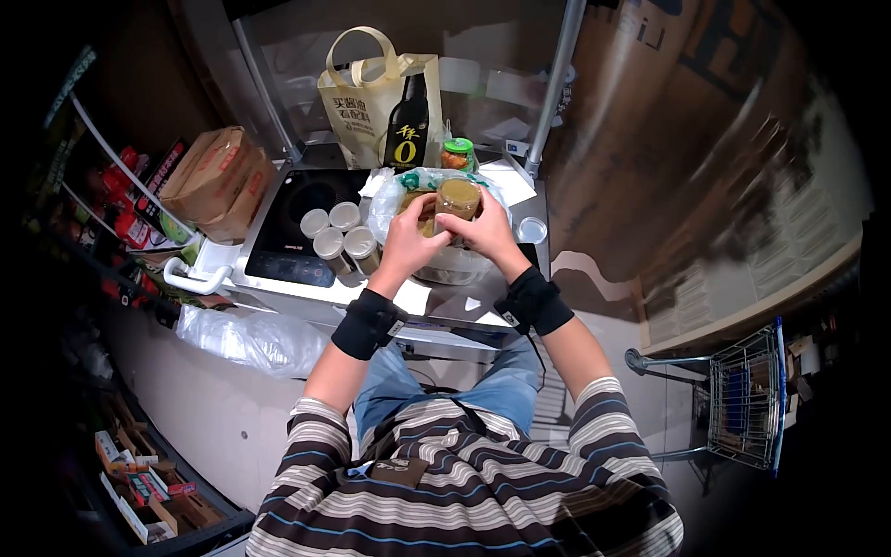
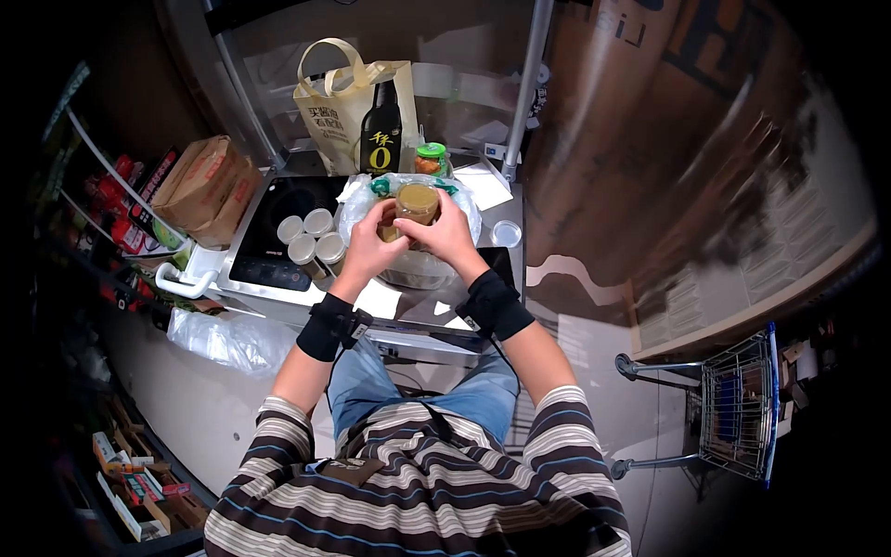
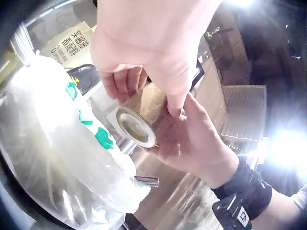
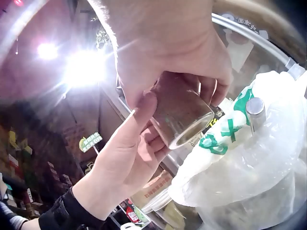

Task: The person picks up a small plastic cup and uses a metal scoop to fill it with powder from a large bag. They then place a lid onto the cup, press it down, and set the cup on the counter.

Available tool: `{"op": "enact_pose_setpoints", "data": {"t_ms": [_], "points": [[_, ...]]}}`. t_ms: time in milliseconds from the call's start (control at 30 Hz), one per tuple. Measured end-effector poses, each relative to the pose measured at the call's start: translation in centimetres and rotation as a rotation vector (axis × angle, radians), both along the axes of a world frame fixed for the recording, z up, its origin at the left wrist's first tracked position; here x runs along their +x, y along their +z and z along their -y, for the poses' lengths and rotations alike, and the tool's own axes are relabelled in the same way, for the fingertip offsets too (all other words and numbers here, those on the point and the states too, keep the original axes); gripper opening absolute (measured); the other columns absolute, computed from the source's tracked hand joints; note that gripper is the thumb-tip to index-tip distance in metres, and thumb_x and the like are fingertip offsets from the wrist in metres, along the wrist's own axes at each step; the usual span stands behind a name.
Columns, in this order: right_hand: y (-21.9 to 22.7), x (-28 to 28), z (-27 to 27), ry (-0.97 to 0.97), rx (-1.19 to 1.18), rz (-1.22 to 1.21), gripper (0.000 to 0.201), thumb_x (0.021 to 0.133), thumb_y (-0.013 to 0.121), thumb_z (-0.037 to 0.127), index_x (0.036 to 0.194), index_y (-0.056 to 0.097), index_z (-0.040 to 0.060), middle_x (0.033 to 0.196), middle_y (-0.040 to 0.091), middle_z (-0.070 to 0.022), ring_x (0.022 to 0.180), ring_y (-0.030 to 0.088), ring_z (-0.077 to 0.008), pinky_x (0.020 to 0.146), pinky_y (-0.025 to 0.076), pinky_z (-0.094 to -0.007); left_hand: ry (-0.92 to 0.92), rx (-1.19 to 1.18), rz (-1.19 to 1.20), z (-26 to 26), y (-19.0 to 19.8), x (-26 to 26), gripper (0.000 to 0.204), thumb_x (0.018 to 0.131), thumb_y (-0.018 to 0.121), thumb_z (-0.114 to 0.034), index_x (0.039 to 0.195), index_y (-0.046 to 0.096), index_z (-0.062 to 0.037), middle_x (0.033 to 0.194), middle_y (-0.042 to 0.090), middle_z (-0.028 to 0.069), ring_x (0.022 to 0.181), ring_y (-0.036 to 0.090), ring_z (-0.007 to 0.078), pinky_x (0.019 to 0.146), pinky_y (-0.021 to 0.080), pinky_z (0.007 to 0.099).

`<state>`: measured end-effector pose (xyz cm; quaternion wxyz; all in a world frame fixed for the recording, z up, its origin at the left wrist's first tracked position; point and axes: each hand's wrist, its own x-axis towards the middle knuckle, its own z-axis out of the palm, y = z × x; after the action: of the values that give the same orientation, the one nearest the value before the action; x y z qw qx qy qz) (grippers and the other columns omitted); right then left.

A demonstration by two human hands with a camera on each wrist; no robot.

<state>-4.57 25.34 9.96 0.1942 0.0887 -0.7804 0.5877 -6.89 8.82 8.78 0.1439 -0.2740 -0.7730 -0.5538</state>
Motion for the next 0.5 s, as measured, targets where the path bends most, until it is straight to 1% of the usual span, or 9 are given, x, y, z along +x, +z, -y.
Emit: {"op": "enact_pose_setpoints", "data": {"t_ms": [67,100,133,233,333,367,400,467,500], "points": [[-0.4,-0.2,-0.8,0.004,-0.076,-0.027,0.058,0.069,0.086,0.03,0.112,0.06,0.001,0.102,0.069,-0.0116,0.093,0.067,-0.0194,0.084,0.053,-0.0334,-0.15,0.019,0.057,0.8,0.1,-0.5,0.048,0.077,0.076,-0.012,0.119,0.059,0.004,0.108,0.069,0.0179,0.102,0.068,0.0249,0.091,0.052,0.033],[-0.1,0.0,-1.1,-0.035,-0.041,-0.033,0.057,0.07,0.086,0.03,0.112,0.061,0.0008,0.103,0.07,-0.0115,0.093,0.067,-0.0195,0.084,0.052,-0.0336,-0.092,0.037,-0.025,0.9,-0.2,-1.0,0.029,0.086,0.071,-0.016,0.107,0.064,0.0027,0.093,0.07,0.0187,0.089,0.07,0.0277,0.078,0.054,0.034],[0.1,0.1,-1.4,-0.036,-0.042,-0.032,0.057,0.07,0.086,0.03,0.112,0.061,0.0008,0.103,0.07,-0.0115,0.093,0.067,-0.0195,0.084,0.052,-0.0336,-0.093,0.036,-0.024,1.3,-0.3,-1.5,0.029,0.086,0.071,-0.016,0.107,0.064,0.0027,0.093,0.07,0.0187,0.089,0.07,0.0277,0.078,0.054,0.034],[0.0,0.2,-2.0,-0.056,-0.027,-0.022,0.057,0.069,0.086,0.031,0.111,0.061,0.0009,0.103,0.07,-0.0113,0.093,0.067,-0.0206,0.085,0.052,-0.0339,0.229,-0.217,-0.101,1.8,-1.1,-3.5,0.025,0.088,0.068,-0.023,0.08,0.064,0.0002,0.067,0.061,0.0207,0.06,0.06,0.0384,0.053,0.044,0.0427],[-0.1,0.7,-2.4,-0.074,0.014,-0.011,0.058,0.069,0.086,0.031,0.112,0.061,0.0012,0.104,0.069,-0.0119,0.095,0.067,-0.0213,0.085,0.052,-0.0342,0.271,-0.35,-0.22,1.8,-1.1,-4.1,0.024,0.09,0.065,-0.021,0.082,0.064,0.0016,0.067,0.06,0.0211,0.058,0.06,0.0357,0.052,0.043,0.0414],[0.0,0.9,-2.6,-0.079,0.016,-0.012,0.058,0.069,0.086,0.031,0.112,0.061,0.0012,0.104,0.069,-0.0119,0.095,0.067,-0.0213,0.085,0.052,-0.0342,0.201,-0.195,-0.393,1.4,-1.1,-4.0,0.022,0.09,0.065,-0.021,0.087,0.068,0.0001,0.067,0.063,0.0194,0.058,0.061,0.0355,0.053,0.045,0.041],[0.4,1.3,-2.6,-0.069,0.057,0.0,0.059,0.07,0.086,0.029,0.115,0.059,0.0,0.106,0.068,-0.0105,0.097,0.065,-0.0183,0.087,0.051,-0.0327,0.196,-0.193,-0.393,1.2,-1.0,-3.8,0.022,0.09,0.065,-0.021,0.087,0.068,0.0001,0.067,0.063,0.0194,0.058,0.061,0.0355,0.053,0.045,0.041],[0.4,1.7,-2.6,-0.06,0.097,0.016,0.061,0.072,0.086,0.026,0.118,0.058,-0.0012,0.108,0.067,-0.009,0.098,0.063,-0.0153,0.089,0.05,-0.0313,0.2,-0.16,-0.118,0.9,-1.0,-3.5,0.017,0.088,0.066,-0.018,0.094,0.071,-0.0026,0.071,0.067,0.0171,0.062,0.064,0.034,0.057,0.048,0.0384],[0.3,1.7,-2.6,-0.073,0.108,0.011,0.061,0.072,0.086,0.027,0.118,0.058,-0.0009,0.108,0.067,-0.0089,0.099,0.063,-0.0152,0.09,0.049,-0.0313,0.245,-0.308,-0.149,1.1,-0.8,-3.7,0.014,0.086,0.068,-0.013,0.096,0.07,-0.003,0.07,0.067,0.0151,0.066,0.065,0.0336,0.062,0.05,0.0418]]}}
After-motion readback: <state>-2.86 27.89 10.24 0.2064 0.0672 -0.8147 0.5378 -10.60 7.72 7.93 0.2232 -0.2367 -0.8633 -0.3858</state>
